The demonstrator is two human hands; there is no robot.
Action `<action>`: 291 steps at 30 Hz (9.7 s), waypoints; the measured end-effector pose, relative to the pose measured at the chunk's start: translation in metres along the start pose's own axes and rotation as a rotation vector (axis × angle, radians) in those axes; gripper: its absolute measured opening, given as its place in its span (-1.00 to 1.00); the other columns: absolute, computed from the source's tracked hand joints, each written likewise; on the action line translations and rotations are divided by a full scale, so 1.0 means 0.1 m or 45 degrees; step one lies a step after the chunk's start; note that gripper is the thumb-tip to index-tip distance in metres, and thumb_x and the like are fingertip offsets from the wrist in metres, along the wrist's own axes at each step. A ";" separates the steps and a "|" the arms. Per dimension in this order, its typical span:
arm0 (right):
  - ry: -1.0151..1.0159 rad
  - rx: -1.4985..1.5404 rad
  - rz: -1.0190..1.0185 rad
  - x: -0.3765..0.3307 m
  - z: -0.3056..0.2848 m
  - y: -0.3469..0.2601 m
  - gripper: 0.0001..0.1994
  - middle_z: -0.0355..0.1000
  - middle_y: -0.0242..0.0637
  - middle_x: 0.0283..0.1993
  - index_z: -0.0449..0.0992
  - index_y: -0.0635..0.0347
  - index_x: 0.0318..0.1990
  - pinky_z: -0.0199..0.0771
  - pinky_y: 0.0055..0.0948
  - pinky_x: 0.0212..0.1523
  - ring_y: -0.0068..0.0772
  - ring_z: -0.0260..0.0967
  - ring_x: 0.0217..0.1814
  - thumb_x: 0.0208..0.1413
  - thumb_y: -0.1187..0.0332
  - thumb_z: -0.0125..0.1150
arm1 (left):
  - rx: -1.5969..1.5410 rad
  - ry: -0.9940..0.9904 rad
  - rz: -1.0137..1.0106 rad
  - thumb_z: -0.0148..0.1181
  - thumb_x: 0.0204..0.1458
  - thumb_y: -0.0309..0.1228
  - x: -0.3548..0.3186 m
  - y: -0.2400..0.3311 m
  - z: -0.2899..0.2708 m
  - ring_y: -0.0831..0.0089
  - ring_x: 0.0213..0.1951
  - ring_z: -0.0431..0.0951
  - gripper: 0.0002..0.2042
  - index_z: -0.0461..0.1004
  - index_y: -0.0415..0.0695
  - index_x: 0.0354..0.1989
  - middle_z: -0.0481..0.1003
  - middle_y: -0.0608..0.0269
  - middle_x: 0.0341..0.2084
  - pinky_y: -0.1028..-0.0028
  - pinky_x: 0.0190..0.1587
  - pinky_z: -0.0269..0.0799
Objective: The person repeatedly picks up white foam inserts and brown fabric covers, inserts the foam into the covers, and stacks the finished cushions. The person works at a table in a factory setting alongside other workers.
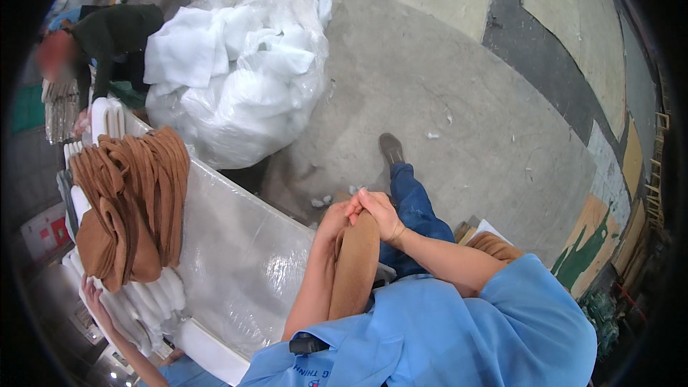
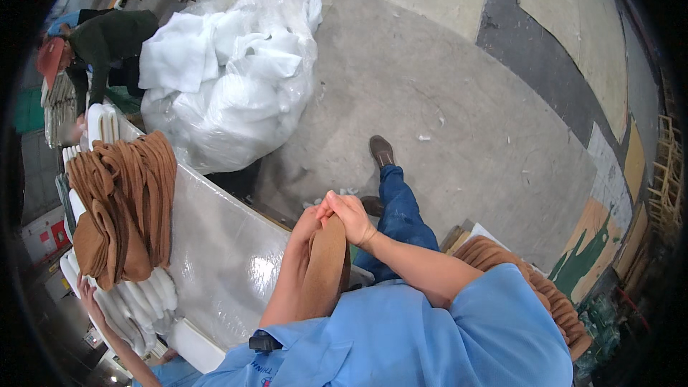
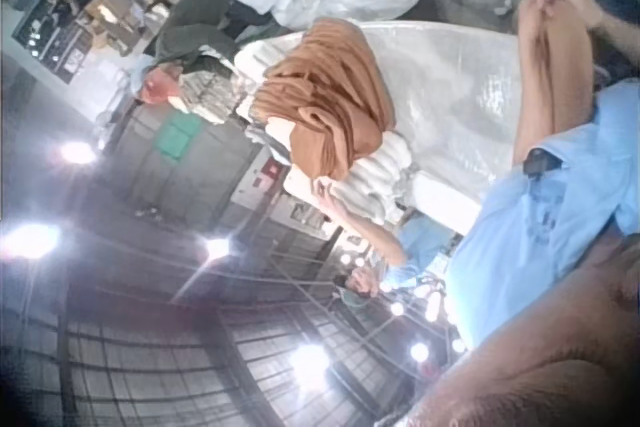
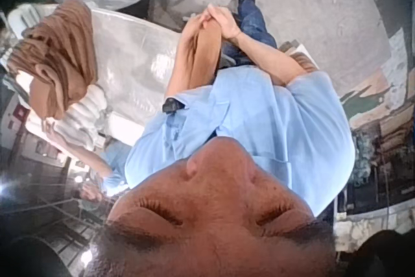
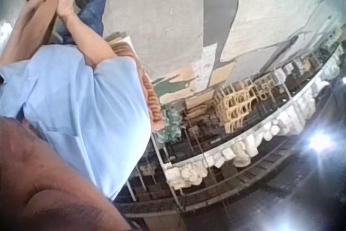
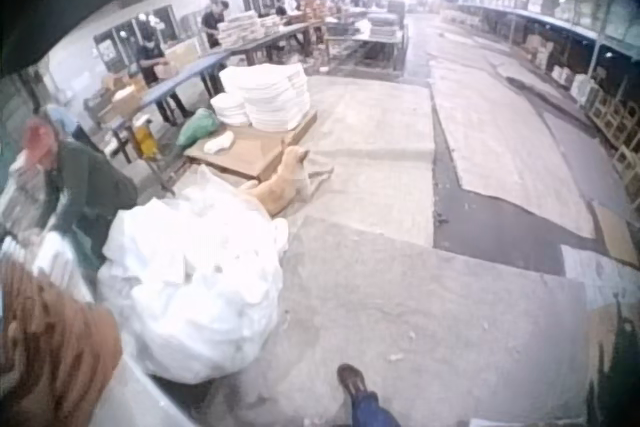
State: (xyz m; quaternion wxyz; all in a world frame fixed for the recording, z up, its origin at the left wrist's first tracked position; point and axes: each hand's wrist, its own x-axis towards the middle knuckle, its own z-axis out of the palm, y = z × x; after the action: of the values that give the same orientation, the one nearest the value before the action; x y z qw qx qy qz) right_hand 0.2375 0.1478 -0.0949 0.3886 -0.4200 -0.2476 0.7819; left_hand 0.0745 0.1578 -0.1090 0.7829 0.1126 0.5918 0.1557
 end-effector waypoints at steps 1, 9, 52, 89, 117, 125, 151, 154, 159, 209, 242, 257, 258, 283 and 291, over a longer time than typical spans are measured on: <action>-0.029 -0.038 0.020 0.01 -0.02 -0.01 -0.29 0.53 -0.28 -0.43 0.62 0.31 -0.26 0.47 -0.48 -0.23 -0.46 0.45 -0.35 0.51 -0.20 -0.23 | -0.034 0.024 -0.028 0.14 0.36 -0.30 -0.04 0.03 0.03 0.59 -0.44 0.54 -0.79 0.56 -0.16 -0.27 0.59 0.30 -0.37 0.56 -0.38 0.45; -0.233 -0.064 0.133 -0.01 -0.33 -0.37 -0.48 0.65 -0.14 -0.25 0.62 0.31 -0.10 0.55 -0.36 0.02 -0.35 0.59 -0.14 0.50 -0.05 -0.02 | 0.641 0.457 0.697 0.05 0.40 -0.34 -1.16 0.22 -0.07 0.49 0.07 0.53 -0.78 0.54 -0.20 0.00 0.59 0.27 -0.11 0.46 0.20 0.39; -0.797 -2.108 -0.265 -0.02 1.18 -0.70 -0.76 0.62 0.01 -0.16 0.58 0.20 -0.11 0.55 -0.09 -0.02 0.09 0.60 -0.07 0.33 0.19 0.22 | 0.817 0.969 0.431 0.17 0.25 0.08 -2.25 -1.65 -0.80 -0.08 -0.10 0.66 -0.56 0.68 -0.07 -0.12 0.67 -0.06 -0.20 0.06 -0.06 0.55; -0.722 -1.969 0.148 0.31 1.16 -0.88 -0.49 0.62 -0.01 -0.04 0.60 0.22 0.12 0.48 -0.13 0.13 -0.04 0.56 0.11 0.42 -0.07 0.06 | 0.410 1.393 0.826 0.21 0.29 -0.22 -2.63 -2.18 -0.93 0.15 -0.02 0.62 -0.72 0.63 -0.13 0.00 0.63 0.06 -0.06 0.22 0.07 0.50; -0.687 -1.969 1.046 0.33 0.80 -0.81 -0.15 0.06 0.04 0.63 -0.10 0.27 0.62 0.06 -0.21 0.58 -0.10 0.04 0.65 0.44 -0.10 0.05 | -1.367 0.669 0.931 -0.27 0.44 0.17 -2.55 -3.13 -0.70 0.17 0.09 0.60 -0.25 0.65 -0.33 -0.24 0.65 -0.05 -0.02 0.22 0.31 0.40; -1.434 -1.445 0.441 -0.65 1.49 -1.64 -0.16 0.19 -0.04 0.56 0.02 -0.08 0.62 0.24 -0.12 0.49 0.07 0.19 0.55 0.31 -0.08 0.27 | -1.740 0.828 1.089 -0.34 0.44 0.18 -2.42 -3.21 -0.69 0.20 -0.08 0.62 -0.28 0.60 -0.27 -0.14 0.65 0.04 -0.17 0.23 0.11 0.51; -1.048 -0.640 -0.012 -1.17 2.03 -1.26 -0.22 0.50 -0.21 0.17 0.29 0.25 0.43 0.48 -0.33 0.21 -0.34 0.45 0.21 0.15 0.17 0.55 | -0.966 0.388 1.167 -0.05 0.36 0.21 -2.45 -0.20 -1.12 0.19 0.09 0.58 -0.31 0.36 -0.19 0.35 0.56 0.09 0.10 0.14 0.20 0.47; -0.571 -0.627 -0.367 -0.75 1.81 -1.16 -0.21 0.41 -0.21 0.27 0.14 0.09 0.52 0.47 -0.41 0.18 -0.43 0.34 0.31 0.21 0.30 0.48 | -0.586 0.137 0.999 -0.05 0.36 0.18 -2.42 -0.02 -0.99 0.15 0.05 0.59 -0.34 0.39 -0.19 0.30 0.57 0.05 0.06 0.12 0.16 0.48; -0.519 -0.416 0.391 -0.74 1.49 -1.19 -0.10 0.45 -0.35 0.22 0.14 0.05 0.51 0.40 -0.20 0.17 -0.40 0.34 0.29 0.11 0.09 0.58 | -0.033 0.077 0.698 -0.05 0.38 0.14 -2.14 -0.42 -0.78 0.08 0.00 0.61 -0.40 0.44 -0.19 0.22 0.58 -0.02 -0.02 0.09 0.10 0.49; 0.238 0.355 0.973 -0.30 -0.15 0.43 -0.70 0.59 -0.27 -0.17 0.57 0.13 -0.01 0.57 -0.34 -0.16 -0.38 0.54 -0.20 0.45 0.10 0.09 | 1.040 0.966 0.274 -0.06 0.40 -0.10 -0.31 0.21 0.31 -0.11 -0.17 0.67 -0.61 0.59 -0.14 -0.23 0.67 -0.06 -0.30 -0.03 -0.11 0.53; -0.172 0.300 0.894 0.17 0.59 -0.26 -0.65 0.54 -0.32 -0.34 0.59 0.12 -0.22 0.47 -0.42 -0.29 -0.47 0.46 -0.35 0.47 0.06 0.06 | 0.438 1.269 0.758 0.04 0.39 -0.12 -0.93 0.38 -0.13 -0.07 -0.28 0.59 -0.60 0.56 -0.25 -0.26 0.57 -0.18 -0.38 0.10 -0.16 0.47; -0.988 -0.159 -0.271 -0.19 2.95 -1.15 -0.50 0.23 -0.50 -0.55 0.31 0.14 -0.57 0.10 -0.53 -0.40 -0.65 0.11 -0.46 0.50 0.14 0.02 | -0.037 1.579 2.105 0.07 0.45 -0.24 -3.43 0.30 0.16 0.47 -0.40 0.47 -0.67 0.51 -0.22 -0.33 0.50 0.26 -0.46 0.46 -0.28 0.38; -1.052 -0.169 -0.273 -0.27 2.96 -1.16 -0.52 0.25 -0.50 -0.50 0.34 0.15 -0.54 0.12 -0.54 -0.38 -0.65 0.13 -0.43 0.50 0.15 0.02 | -0.052 1.568 2.116 0.06 0.45 -0.23 -3.46 0.22 0.16 0.48 -0.39 0.48 -0.66 0.51 -0.22 -0.33 0.51 0.27 -0.45 0.46 -0.28 0.39; -1.352 -0.936 -0.130 -0.43 2.92 -2.19 -0.68 0.38 -0.54 -0.46 0.56 0.25 -0.35 0.23 -0.55 -0.41 -0.73 0.22 -0.40 0.41 0.20 0.24 | 0.004 0.920 1.727 0.28 0.28 -0.32 -3.69 0.30 -0.12 0.55 -0.14 0.50 -0.79 0.50 -0.18 -0.07 0.56 0.27 -0.29 0.40 -0.02 0.45; -1.173 -0.932 -0.711 -0.39 2.39 -2.27 -0.70 0.49 -0.20 0.06 0.58 0.24 0.05 0.35 -0.37 0.13 -0.34 0.39 0.14 0.43 0.19 0.15 | 1.075 0.260 0.971 0.54 -0.09 -0.45 -3.46 0.70 -0.81 0.36 0.11 0.54 -0.41 0.44 -0.16 0.16 0.57 0.22 0.05 0.33 0.19 0.43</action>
State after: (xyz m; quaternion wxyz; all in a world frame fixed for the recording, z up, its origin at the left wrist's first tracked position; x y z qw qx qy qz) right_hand 0.1387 0.2326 0.2107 0.2631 -0.0669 -0.7391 0.6165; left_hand -0.0984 0.0915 0.2021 0.4976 0.6048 0.5928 0.1873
